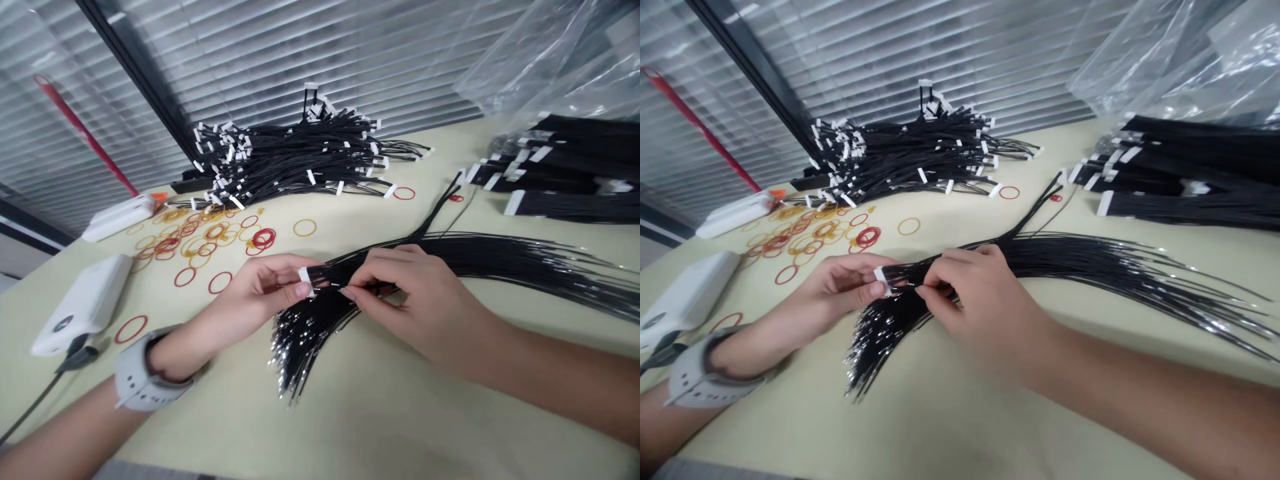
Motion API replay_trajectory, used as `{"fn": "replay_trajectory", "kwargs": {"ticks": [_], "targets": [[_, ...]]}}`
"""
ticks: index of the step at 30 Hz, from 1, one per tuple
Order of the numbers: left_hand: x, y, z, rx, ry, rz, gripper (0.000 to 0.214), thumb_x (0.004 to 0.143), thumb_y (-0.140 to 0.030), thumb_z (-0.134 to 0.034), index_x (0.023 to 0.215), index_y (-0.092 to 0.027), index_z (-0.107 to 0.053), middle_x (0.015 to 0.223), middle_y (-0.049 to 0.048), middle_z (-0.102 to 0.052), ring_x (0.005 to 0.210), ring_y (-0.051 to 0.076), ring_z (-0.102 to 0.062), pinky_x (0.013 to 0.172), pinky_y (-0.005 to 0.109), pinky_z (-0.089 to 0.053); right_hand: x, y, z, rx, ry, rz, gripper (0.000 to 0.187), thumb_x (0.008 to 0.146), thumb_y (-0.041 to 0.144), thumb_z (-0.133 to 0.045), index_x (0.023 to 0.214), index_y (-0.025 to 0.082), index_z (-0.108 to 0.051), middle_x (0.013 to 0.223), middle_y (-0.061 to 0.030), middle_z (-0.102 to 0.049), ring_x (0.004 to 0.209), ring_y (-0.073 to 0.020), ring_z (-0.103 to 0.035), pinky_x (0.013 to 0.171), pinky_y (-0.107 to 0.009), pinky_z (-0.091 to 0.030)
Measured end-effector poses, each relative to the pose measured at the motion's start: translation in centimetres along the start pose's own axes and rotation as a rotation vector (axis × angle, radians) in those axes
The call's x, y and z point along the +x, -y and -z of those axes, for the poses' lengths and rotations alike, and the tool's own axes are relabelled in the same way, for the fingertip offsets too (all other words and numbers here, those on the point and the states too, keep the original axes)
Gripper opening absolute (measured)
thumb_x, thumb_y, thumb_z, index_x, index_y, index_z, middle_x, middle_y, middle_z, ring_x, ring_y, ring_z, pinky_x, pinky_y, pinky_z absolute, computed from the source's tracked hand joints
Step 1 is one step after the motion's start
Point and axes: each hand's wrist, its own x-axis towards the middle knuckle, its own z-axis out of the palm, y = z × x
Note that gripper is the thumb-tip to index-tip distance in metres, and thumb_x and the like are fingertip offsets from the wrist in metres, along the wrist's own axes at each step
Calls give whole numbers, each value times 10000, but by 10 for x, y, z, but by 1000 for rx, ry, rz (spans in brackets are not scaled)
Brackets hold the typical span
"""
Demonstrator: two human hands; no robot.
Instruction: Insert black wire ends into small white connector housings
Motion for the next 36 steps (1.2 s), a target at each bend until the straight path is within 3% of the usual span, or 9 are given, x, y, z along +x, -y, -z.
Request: {"fn": "replay_trajectory", "kwargs": {"ticks": [10,18,26,32,36], "targets": [[-3,-2,-3,67,59,11,202,757,-172,-622,951,-205,-665,861,15,-704,753,121,-629,674,200,-502,-2,2,-2,42,22,86,94,770,145,-559,681,166,-585,639,43,-563,578,-74,-472,655,-275,-319],[-3,1,-6,51,37,11,192,743,-172,-631,929,-172,-678,859,40,-709,755,148,-640,682,234,-513,-2,3,-3,45,65,161,131,824,157,-494,708,159,-555,674,16,-557,632,-94,-487,650,-280,-310],[0,-1,-4,-29,-15,0,207,743,-140,-636,946,-172,-668,752,10,-696,663,95,-610,642,177,-495,0,1,-2,94,-8,98,53,816,157,-529,788,178,-570,733,16,-587,684,-97,-525,643,-243,-379],[2,3,0,-18,-16,-11,217,752,-188,-636,967,-185,-667,810,27,-701,708,115,-619,668,205,-495,-1,-1,1,99,-97,126,88,830,171,-511,827,191,-597,801,-9,-576,729,-103,-533,682,-250,-427],[2,2,-1,-25,-6,-4,208,743,-182,-642,948,-197,-670,852,24,-707,741,122,-628,702,216,-497,-3,1,1,64,-136,151,142,843,165,-483,875,192,-618,789,-21,-536,681,-97,-509,618,-233,-433]]}}
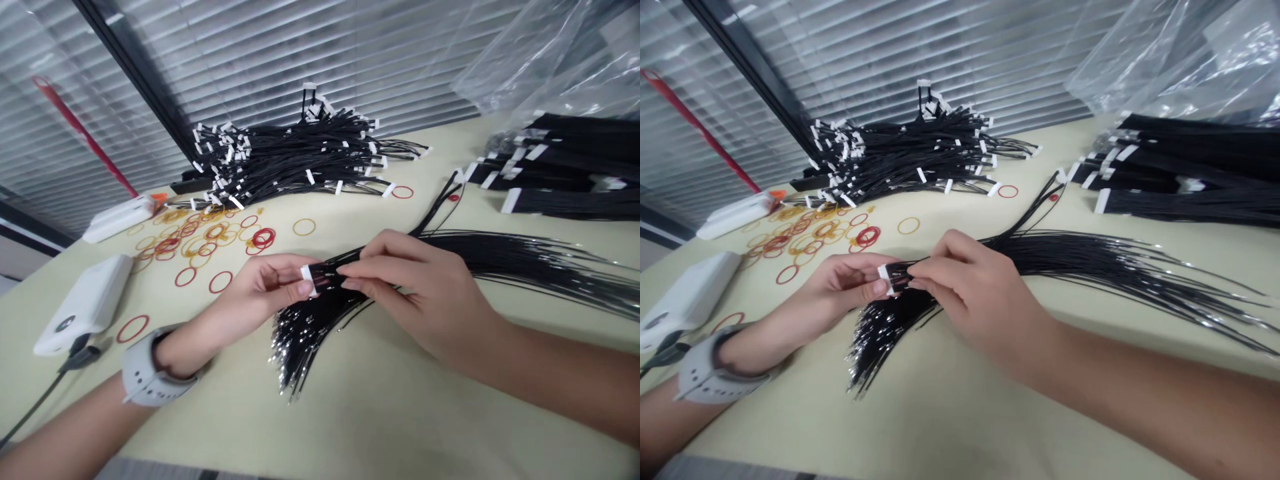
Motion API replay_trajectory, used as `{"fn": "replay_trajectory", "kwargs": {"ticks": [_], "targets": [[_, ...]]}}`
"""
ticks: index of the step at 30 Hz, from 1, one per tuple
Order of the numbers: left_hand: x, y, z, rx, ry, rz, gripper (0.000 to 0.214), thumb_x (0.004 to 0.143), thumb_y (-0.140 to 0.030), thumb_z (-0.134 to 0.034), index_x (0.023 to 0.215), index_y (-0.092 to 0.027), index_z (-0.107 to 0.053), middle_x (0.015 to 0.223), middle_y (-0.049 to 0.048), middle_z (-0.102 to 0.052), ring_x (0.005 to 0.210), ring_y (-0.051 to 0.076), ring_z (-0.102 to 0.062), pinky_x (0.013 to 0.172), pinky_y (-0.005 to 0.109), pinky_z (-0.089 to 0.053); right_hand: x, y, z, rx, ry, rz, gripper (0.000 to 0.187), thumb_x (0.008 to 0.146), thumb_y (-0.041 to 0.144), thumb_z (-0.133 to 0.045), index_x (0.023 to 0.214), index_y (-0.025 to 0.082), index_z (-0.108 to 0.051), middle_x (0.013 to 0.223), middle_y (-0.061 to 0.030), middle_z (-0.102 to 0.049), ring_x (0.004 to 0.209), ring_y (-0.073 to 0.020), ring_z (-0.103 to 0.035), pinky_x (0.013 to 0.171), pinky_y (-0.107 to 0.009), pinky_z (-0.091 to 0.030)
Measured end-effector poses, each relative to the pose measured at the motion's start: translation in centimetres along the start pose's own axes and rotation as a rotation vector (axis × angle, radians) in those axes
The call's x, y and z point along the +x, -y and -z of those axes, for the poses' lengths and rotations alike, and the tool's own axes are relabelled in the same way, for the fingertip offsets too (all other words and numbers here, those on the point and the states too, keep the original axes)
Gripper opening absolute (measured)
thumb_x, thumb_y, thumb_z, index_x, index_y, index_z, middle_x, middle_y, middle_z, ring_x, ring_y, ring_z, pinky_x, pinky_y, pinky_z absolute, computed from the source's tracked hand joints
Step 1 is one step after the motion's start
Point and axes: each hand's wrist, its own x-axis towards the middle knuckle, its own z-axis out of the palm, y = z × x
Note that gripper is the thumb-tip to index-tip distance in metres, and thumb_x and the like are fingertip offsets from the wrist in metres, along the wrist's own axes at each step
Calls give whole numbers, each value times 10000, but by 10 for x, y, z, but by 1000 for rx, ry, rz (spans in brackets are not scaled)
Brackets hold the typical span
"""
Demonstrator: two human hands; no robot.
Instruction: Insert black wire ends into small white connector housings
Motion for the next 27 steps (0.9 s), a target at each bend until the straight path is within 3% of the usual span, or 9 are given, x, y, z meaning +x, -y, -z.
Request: {"fn": "replay_trajectory", "kwargs": {"ticks": [6,18,27], "targets": [[-2,-5,-3,13,-10,18,180,732,-169,-644,899,-222,-688,804,11,-704,721,119,-625,691,214,-502,-2,1,-6,-146,94,137,257,835,65,-389,960,88,-613,784,-73,-530,704,-143,-489,626,-289,-435],[-2,-4,-1,-30,15,8,194,726,-141,-651,915,-171,-680,760,23,-689,676,110,-609,643,196,-499,-4,-1,-4,-116,68,183,215,831,64,-425,879,118,-628,754,-41,-554,676,-116,-492,615,-253,-419],[-3,-3,-1,-114,53,22,205,729,-84,-645,901,-187,-685,775,-16,-696,678,56,-601,638,115,-474,-4,-3,-4,-169,53,274,232,862,96,-396,852,108,-627,765,-54,-560,705,-125,-482,634,-267,-412]]}}
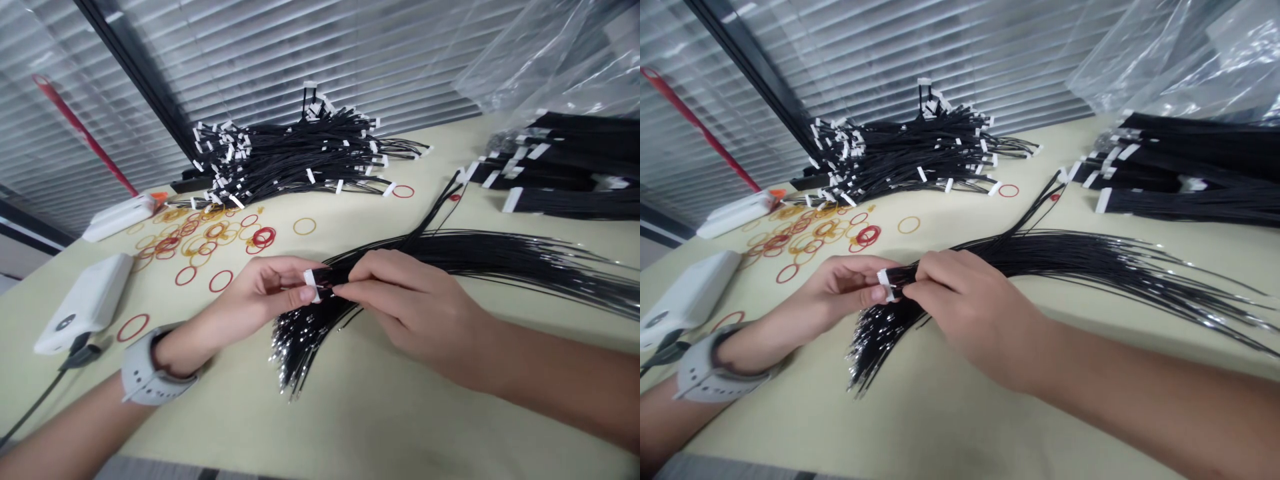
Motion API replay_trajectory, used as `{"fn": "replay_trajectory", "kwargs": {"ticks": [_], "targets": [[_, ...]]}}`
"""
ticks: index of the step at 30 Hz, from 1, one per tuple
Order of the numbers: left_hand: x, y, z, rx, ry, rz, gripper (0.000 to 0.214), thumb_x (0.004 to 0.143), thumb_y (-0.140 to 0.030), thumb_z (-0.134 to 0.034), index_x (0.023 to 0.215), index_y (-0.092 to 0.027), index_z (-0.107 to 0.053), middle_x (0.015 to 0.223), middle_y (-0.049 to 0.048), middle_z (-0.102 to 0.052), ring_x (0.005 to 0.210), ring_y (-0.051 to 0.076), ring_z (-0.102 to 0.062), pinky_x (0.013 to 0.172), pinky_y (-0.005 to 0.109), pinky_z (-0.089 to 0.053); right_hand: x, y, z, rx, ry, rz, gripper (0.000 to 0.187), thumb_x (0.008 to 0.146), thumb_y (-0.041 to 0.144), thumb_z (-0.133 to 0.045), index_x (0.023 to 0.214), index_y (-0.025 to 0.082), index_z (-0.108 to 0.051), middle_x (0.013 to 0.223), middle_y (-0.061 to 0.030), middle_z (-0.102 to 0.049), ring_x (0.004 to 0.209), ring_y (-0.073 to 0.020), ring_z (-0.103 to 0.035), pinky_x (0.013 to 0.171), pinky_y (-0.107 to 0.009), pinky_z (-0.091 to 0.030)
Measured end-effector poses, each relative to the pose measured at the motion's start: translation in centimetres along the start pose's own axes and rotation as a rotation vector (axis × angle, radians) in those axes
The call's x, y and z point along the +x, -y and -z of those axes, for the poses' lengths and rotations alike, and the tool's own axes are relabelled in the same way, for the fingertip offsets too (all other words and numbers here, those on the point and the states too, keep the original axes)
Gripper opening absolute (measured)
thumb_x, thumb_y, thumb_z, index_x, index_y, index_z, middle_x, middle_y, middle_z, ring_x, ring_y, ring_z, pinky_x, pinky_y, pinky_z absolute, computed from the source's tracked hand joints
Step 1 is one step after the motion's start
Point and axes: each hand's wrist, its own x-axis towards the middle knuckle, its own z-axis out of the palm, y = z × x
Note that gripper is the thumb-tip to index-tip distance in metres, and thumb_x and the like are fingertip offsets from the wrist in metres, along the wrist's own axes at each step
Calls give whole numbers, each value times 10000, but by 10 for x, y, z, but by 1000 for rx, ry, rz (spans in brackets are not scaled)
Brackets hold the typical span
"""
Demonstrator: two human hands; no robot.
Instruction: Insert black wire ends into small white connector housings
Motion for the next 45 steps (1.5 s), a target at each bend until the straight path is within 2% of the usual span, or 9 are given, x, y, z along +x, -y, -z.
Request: {"fn": "replay_trajectory", "kwargs": {"ticks": [8,18,23,29,33,39,45], "targets": [[2,-1,1,-10,48,8,213,755,-77,-619,925,-190,-677,817,-20,-699,720,49,-607,670,101,-475,-1,-1,2,-43,14,60,236,851,57,-394,813,87,-625,757,-62,-544,687,-122,-440,627,-269,-379],[0,0,2,-12,91,-2,234,765,-71,-609,937,-216,-672,826,-36,-701,735,43,-610,677,96,-473,-3,5,0,-160,65,-64,232,873,138,-396,695,172,-540,741,-7,-512,698,-112,-449,655,-239,-372],[1,-1,2,-20,95,2,219,769,-65,-601,927,-197,-677,819,-23,-703,717,44,-610,662,94,-469,-1,5,1,-103,26,-62,205,876,175,-413,718,182,-543,732,-1,-540,701,-110,-481,641,-232,-391],[1,-1,3,-58,116,11,246,758,-44,-605,936,-199,-675,826,-15,-706,725,54,-617,656,102,-472,3,7,5,100,-30,-83,181,857,158,-460,692,168,-533,676,7,-555,670,-95,-492,637,-224,-408],[0,0,4,-61,118,20,251,757,-41,-604,938,-199,-675,837,-11,-705,732,57,-618,661,106,-474,4,8,8,164,-15,-84,125,843,135,-478,736,154,-539,662,8,-560,659,-87,-483,663,-217,-413],[0,-3,3,-48,100,51,255,743,-41,-612,937,-194,-678,832,0,-707,724,73,-623,656,131,-482,6,6,11,144,1,20,162,848,109,-452,708,139,-527,685,-32,-588,669,-97,-500,645,-237,-430],[-1,-4,1,-11,103,74,236,710,-55,-642,901,-185,-694,735,3,-697,618,85,-602,581,157,-482,6,4,10,46,44,53,189,862,113,-426,719,159,-540,702,-13,-582,690,-105,-505,644,-253,-420]]}}
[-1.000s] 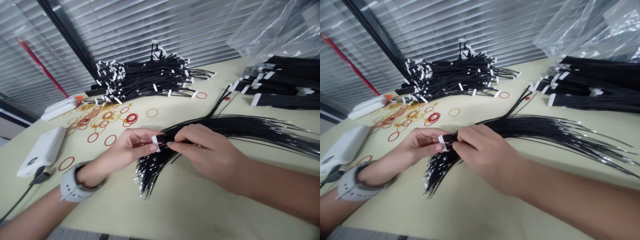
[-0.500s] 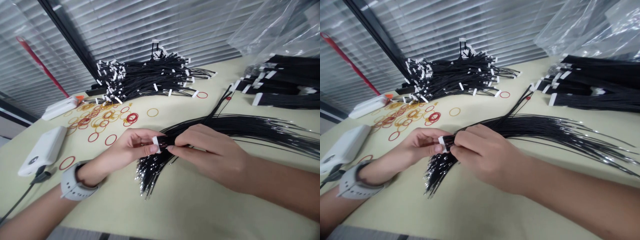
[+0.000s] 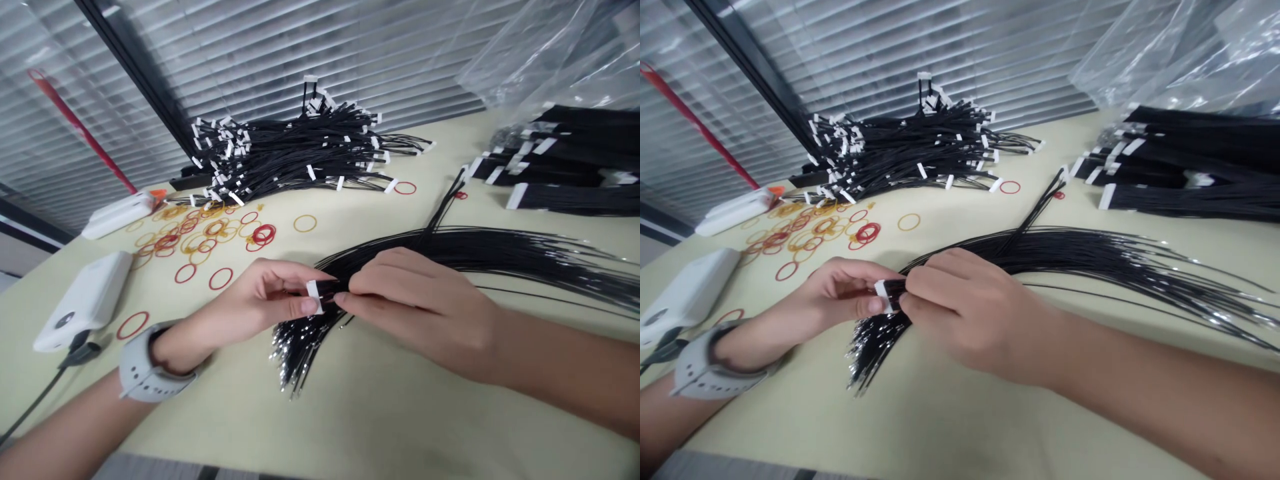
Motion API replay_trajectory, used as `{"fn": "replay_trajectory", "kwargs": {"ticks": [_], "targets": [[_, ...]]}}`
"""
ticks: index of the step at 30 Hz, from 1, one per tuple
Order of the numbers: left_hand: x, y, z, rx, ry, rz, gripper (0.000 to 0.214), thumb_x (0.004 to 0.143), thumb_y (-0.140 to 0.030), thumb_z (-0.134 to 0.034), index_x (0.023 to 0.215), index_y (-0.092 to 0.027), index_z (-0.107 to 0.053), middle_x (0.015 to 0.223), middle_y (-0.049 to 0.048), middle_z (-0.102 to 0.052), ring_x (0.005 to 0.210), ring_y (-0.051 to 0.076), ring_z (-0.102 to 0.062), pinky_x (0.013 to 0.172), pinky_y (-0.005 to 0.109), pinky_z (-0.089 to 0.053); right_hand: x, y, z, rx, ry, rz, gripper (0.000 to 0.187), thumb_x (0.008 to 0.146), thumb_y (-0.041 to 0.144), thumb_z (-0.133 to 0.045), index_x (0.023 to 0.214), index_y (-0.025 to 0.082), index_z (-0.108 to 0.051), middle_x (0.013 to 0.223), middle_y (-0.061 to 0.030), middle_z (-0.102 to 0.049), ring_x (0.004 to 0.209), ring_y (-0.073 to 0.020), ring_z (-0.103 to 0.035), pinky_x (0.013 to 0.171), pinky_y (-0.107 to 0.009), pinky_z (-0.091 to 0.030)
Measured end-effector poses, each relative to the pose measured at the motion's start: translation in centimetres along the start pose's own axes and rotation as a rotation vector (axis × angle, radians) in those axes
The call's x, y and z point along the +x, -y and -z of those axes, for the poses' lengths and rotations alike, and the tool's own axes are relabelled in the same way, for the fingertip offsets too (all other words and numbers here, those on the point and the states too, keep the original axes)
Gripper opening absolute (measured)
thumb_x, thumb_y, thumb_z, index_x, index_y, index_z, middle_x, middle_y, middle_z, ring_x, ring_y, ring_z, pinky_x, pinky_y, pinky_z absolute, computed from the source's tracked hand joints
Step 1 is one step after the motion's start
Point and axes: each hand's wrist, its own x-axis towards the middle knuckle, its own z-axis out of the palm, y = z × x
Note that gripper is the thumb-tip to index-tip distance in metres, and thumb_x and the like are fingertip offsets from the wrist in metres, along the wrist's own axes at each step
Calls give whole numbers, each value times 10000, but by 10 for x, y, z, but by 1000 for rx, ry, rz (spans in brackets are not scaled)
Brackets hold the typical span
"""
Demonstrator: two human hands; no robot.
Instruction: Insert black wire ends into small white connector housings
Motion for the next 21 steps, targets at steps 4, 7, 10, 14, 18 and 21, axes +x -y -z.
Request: {"fn": "replay_trajectory", "kwargs": {"ticks": [4,7,10,14,18,21], "targets": [[-1,4,-1,23,15,-7,236,706,-86,-657,909,-200,-696,749,7,-700,615,90,-600,578,166,-488,-4,1,-7,-28,7,-48,185,874,137,-410,748,158,-544,678,0,-531,689,-96,-466,645,-220,-410],[-1,5,-1,11,21,-3,234,711,-100,-660,913,-215,-694,749,-7,-696,624,79,-601,585,151,-481,-5,2,-10,-126,-10,-40,191,874,133,-400,757,154,-550,692,-3,-512,706,-97,-449,661,-210,-405],[1,4,-2,-20,9,-14,227,719,-92,-654,904,-220,-690,762,-18,-694,659,73,-609,615,143,-480,-1,0,-4,-217,1,38,192,861,132,-411,762,161,-572,707,-9,-526,682,-110,-450,627,-243,-395],[3,5,0,-28,6,-48,222,750,-83,-623,931,-202,-672,842,-2,-699,738,76,-620,676,144,-480,5,-7,10,-221,21,125,157,838,187,-450,785,165,-597,832,-61,-556,748,-149,-467,658,-295,-401],[3,6,3,-43,8,-51,213,759,-92,-620,935,-203,-664,818,-9,-698,724,65,-616,672,133,-473,5,-14,13,-321,199,213,196,832,111,-408,747,153,-579,779,-54,-536,703,-146,-460,649,-303,-390],[2,7,4,-40,9,-58,213,758,-104,-624,941,-207,-664,827,-3,-698,736,74,-618,683,149,-475,4,-16,9,-361,244,194,251,821,38,-366,702,143,-561,749,-40,-532,674,-135,-449,641,-289,-377]]}}
